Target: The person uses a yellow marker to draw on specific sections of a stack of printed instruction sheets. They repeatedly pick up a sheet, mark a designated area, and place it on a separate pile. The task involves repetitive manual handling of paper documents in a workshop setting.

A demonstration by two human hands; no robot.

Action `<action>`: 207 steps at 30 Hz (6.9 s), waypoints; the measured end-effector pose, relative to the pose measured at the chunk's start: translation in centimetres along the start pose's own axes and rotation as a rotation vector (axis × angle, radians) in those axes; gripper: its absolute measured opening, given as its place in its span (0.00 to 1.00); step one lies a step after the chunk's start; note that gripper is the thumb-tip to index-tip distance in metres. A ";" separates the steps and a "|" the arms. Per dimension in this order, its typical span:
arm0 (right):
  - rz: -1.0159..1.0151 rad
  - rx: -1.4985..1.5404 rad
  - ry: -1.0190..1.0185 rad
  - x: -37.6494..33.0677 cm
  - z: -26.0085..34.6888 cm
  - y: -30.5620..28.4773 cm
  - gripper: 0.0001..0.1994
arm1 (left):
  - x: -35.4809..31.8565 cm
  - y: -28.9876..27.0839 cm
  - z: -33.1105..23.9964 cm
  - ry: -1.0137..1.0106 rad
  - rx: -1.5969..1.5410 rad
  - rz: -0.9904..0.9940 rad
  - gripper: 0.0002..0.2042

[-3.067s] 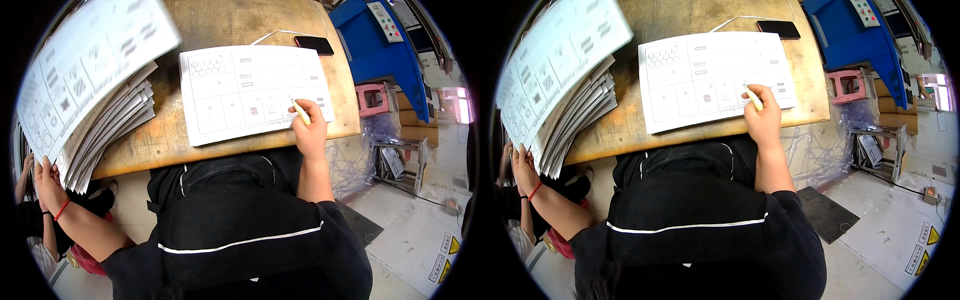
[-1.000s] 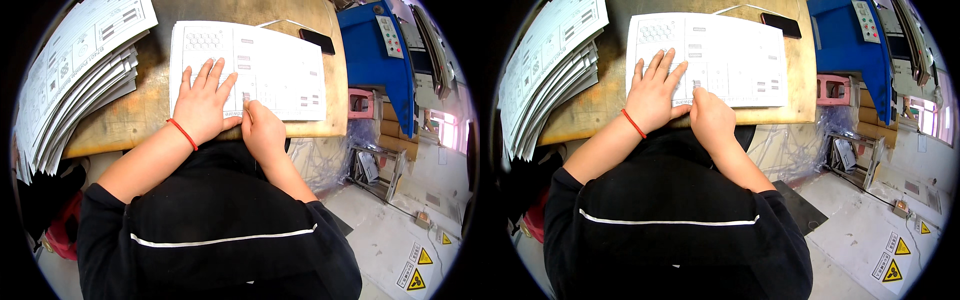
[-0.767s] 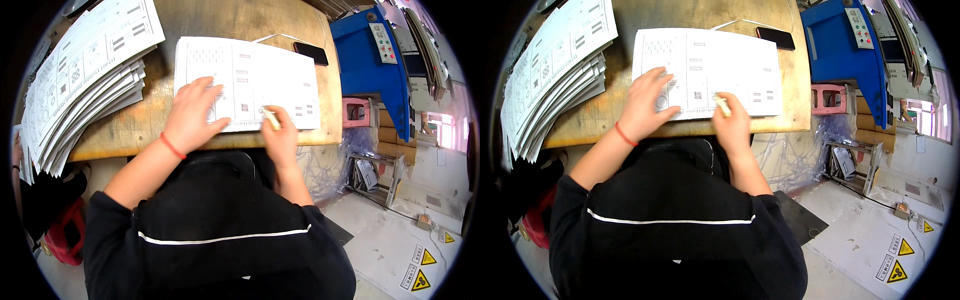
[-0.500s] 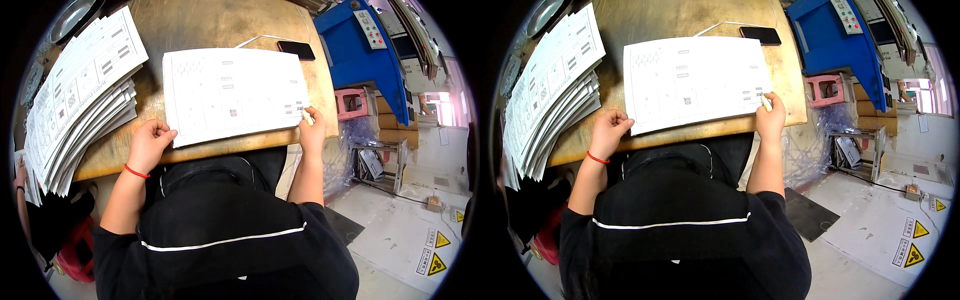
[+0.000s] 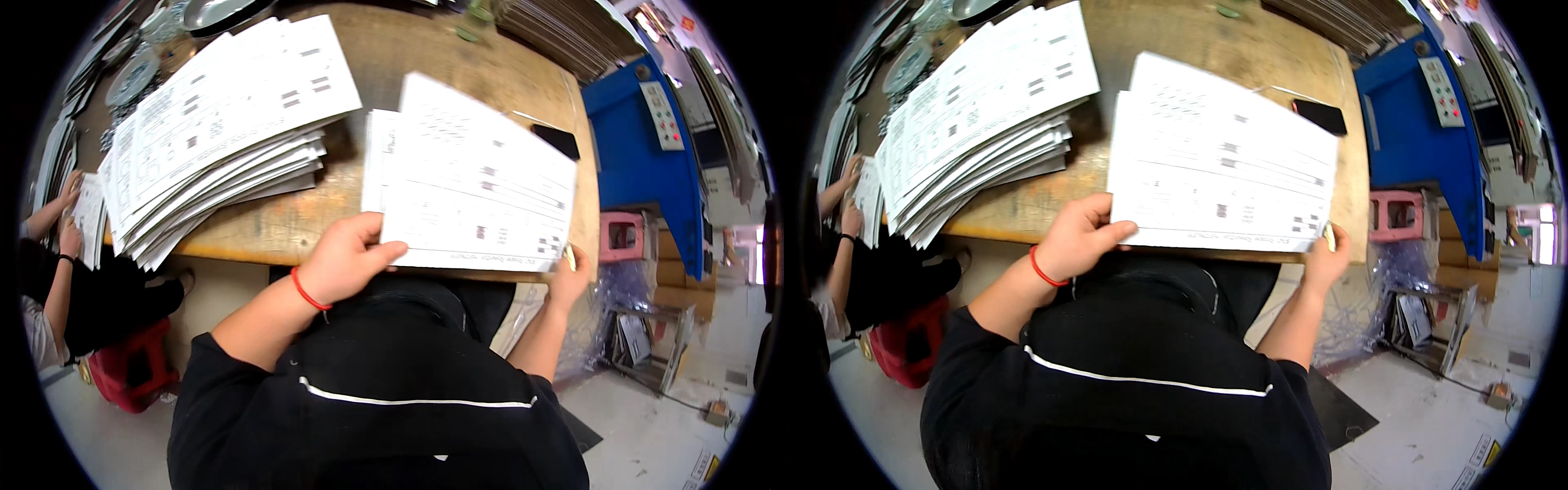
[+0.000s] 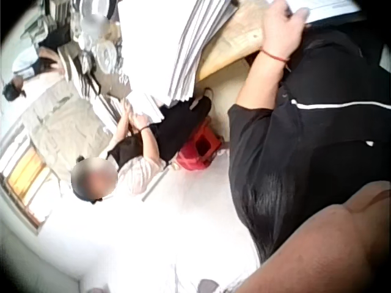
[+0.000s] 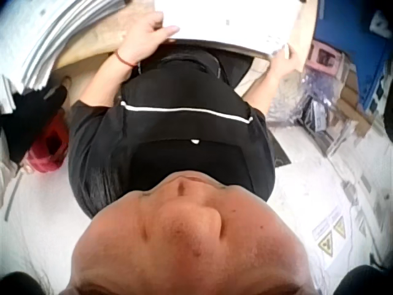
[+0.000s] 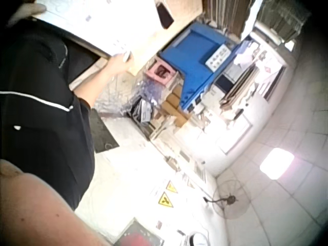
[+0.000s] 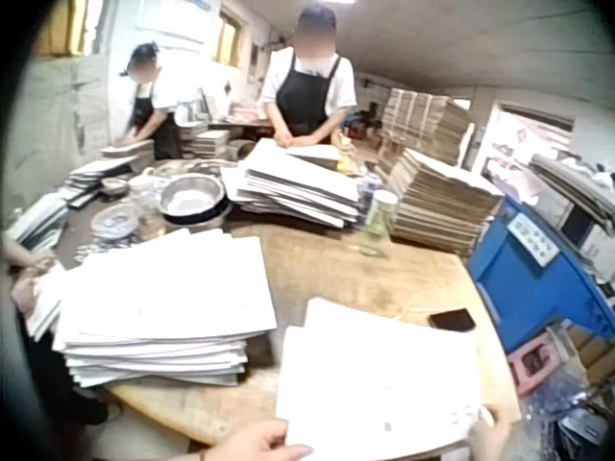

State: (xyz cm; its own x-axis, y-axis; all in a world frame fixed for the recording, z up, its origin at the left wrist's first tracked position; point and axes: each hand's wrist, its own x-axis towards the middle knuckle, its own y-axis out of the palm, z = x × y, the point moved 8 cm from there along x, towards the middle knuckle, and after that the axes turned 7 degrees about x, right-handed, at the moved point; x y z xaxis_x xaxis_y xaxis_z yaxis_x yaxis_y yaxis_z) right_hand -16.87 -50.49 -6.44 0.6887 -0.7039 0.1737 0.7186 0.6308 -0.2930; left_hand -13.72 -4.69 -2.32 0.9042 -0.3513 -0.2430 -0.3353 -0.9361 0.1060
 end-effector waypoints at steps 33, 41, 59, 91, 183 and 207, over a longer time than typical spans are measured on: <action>0.638 -0.074 -0.131 -10.9 9.7 15.5 0.09 | 6.7 6.5 -1.3 0.524 1.343 -0.036 0.50; 0.552 -0.290 -0.300 -12.1 10.8 15.7 0.06 | 7.4 6.8 0.3 0.489 1.403 -0.030 0.50; 0.631 -0.247 -0.221 -11.9 11.2 15.7 0.07 | 7.6 6.9 0.1 0.480 1.396 -0.060 0.48; 0.106 -0.486 -0.305 -2.3 5.7 3.8 0.18 | 2.7 -5.0 3.3 -0.010 0.708 -0.258 0.10; 0.670 -0.455 -0.367 -13.6 11.2 17.2 0.06 | 6.9 9.0 1.7 0.492 1.462 -0.127 0.40; 0.054 -0.150 -0.116 -0.7 1.6 2.9 0.20 | 1.0 -4.8 7.6 -0.311 0.277 -0.150 0.08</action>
State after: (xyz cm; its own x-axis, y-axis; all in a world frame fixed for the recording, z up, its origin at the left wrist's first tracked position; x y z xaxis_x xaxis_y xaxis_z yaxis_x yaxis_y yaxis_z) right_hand -15.14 -47.67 -5.91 0.7386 -0.6225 0.2589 0.6639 0.6046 -0.4401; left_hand -13.24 -0.68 -10.39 0.8397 -0.1588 -0.5193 -0.3028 -0.9307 -0.2050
